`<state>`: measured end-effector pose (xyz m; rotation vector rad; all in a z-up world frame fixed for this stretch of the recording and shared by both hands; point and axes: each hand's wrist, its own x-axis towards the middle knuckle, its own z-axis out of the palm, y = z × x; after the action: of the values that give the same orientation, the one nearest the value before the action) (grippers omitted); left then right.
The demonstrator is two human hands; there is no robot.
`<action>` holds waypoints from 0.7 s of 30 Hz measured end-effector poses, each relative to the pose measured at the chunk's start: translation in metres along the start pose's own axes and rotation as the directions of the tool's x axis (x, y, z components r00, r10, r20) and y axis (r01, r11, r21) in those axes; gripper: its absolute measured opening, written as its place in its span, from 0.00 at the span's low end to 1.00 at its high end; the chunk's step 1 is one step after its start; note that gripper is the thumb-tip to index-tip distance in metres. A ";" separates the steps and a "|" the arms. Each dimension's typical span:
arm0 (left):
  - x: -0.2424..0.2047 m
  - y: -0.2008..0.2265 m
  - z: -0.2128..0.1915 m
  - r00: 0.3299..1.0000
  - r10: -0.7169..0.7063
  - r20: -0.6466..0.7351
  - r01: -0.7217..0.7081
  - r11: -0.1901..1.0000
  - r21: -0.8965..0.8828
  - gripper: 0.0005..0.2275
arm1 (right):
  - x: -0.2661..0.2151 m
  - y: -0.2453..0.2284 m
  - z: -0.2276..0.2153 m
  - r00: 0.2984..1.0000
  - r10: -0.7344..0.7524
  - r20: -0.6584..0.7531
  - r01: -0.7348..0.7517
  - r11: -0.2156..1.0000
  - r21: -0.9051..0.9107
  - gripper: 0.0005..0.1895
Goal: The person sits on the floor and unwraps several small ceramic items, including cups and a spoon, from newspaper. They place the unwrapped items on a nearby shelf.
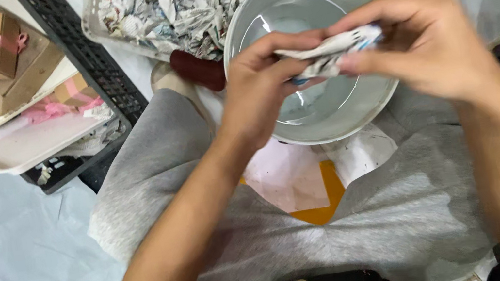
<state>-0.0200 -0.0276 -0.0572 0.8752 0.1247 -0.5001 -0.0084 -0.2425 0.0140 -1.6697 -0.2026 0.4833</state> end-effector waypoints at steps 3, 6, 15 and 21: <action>-0.001 -0.010 0.009 0.993 0.097 0.068 -0.102 0.992 0.068 0.10 | -0.003 0.005 -0.009 0.993 0.020 -0.118 -0.034 0.992 -0.124 0.11; -0.003 -0.010 0.024 0.974 0.204 0.101 -0.219 0.960 0.176 0.10 | -0.005 0.006 -0.011 0.974 0.023 -0.225 -0.052 0.991 -0.123 0.07; -0.009 0.016 0.026 0.908 0.415 0.065 -0.343 0.642 0.686 0.11 | 0.003 0.017 -0.008 0.981 0.092 -0.168 -0.100 0.994 -0.042 0.08; -0.007 0.023 0.024 0.929 0.370 0.013 -0.302 0.736 0.606 0.09 | -0.004 0.047 -0.029 0.998 0.037 -0.045 -0.026 0.976 0.218 0.14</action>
<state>-0.0174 -0.0311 -0.0234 1.5221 -0.1067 -0.1348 -0.0059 -0.2778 -0.0287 -1.4702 -0.0834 0.4705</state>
